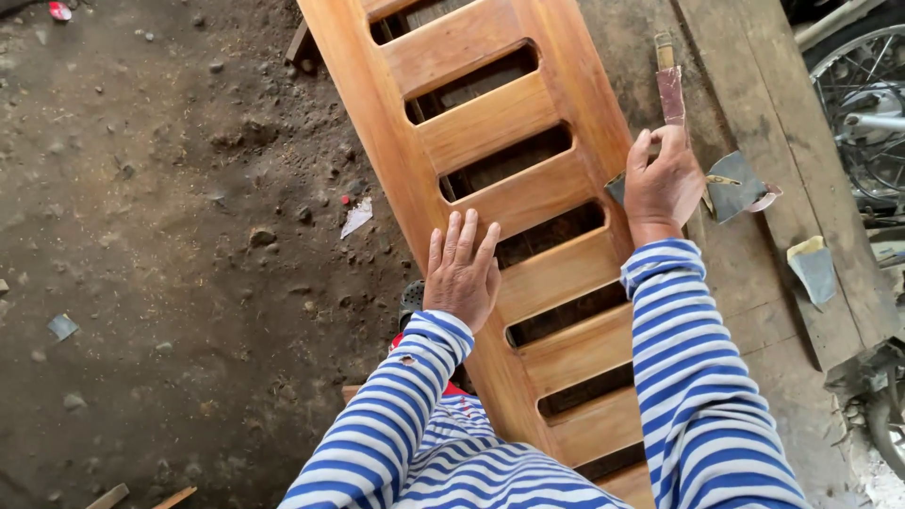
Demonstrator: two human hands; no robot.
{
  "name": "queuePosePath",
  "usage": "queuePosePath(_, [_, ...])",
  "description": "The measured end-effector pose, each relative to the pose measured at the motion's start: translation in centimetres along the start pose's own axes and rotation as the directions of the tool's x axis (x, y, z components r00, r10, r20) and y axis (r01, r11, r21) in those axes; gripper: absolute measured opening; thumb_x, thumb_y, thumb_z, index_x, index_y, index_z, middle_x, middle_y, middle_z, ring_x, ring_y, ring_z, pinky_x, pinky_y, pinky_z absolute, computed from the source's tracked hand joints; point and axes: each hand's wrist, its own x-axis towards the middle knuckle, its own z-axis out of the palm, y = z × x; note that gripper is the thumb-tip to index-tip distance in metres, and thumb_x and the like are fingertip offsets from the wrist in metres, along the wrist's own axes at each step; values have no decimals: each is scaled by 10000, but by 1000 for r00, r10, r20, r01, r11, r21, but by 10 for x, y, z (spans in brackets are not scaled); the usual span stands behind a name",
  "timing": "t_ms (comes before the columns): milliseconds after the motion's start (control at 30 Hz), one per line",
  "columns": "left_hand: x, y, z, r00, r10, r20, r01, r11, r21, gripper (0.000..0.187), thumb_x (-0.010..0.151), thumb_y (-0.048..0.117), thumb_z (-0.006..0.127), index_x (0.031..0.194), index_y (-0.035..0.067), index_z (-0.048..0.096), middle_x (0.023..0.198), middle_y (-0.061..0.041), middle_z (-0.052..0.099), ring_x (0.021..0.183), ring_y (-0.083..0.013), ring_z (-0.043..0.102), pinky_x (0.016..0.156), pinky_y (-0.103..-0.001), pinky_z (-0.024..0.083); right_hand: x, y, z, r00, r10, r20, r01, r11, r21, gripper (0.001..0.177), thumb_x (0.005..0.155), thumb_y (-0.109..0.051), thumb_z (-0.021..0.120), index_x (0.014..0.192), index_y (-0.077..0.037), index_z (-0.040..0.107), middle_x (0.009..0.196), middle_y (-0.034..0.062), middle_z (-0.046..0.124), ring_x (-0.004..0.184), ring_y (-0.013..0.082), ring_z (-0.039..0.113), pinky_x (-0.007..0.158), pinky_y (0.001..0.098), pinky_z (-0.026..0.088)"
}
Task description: The person sands a long wooden slatted board using a sanding block held in the right hand. They move the block back and forth along the surface and inside the cutouts of the board, while the left hand stabilizes the wood.
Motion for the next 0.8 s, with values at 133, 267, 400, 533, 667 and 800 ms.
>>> queuePosePath(133, [1,4,-9,996,88,-18,-88,996,-14,594,889,275,612,1470,188,526,1582,-182,419,1479,-372,390,1198,-562,283,-35,6,-34,1000,-16,-25,19,991,135,106,1019,-295,668,990,-225,594,764,23,670,711,306,720,640,395,573])
queuePosePath(267, [-19,19,-4,954,299,20,-296,950,-104,586,933,290,556,1477,77,509,1553,-206,461,1453,-354,441,1194,-496,322,-88,29,-82,999,5,-40,-2,998,67,93,1017,-261,695,991,-208,622,688,25,640,633,274,701,611,360,573])
queuePosePath(400, [-29,33,-7,955,296,23,-294,953,-75,591,945,299,516,1474,37,496,1504,-230,494,1388,-368,504,1189,-487,338,-139,44,-129,997,79,-16,-78,996,41,100,1023,-239,706,984,-199,623,628,8,596,570,281,668,594,364,564])
queuePosePath(533, [-18,46,5,943,333,-1,-331,938,-100,592,917,268,541,1456,26,512,1457,-265,507,1344,-409,538,1154,-497,384,-188,59,-144,985,169,36,-170,984,50,88,1012,-302,697,1035,-249,630,641,-60,595,616,251,678,617,342,557])
queuePosePath(667, [4,82,24,935,348,-70,-355,922,-152,574,859,248,653,1399,69,576,1436,-274,526,1302,-428,582,1101,-509,452,-195,57,-151,977,201,72,-205,977,58,118,985,-284,698,1048,-232,613,585,-66,560,602,255,669,623,352,556])
queuePosePath(800, [33,116,60,943,301,-144,-328,916,-233,490,892,232,649,1353,74,608,1388,-278,562,1242,-435,622,1062,-510,476,-194,57,-149,967,237,97,-242,969,41,160,957,-287,712,1054,-228,598,564,-42,558,591,276,663,617,381,556])
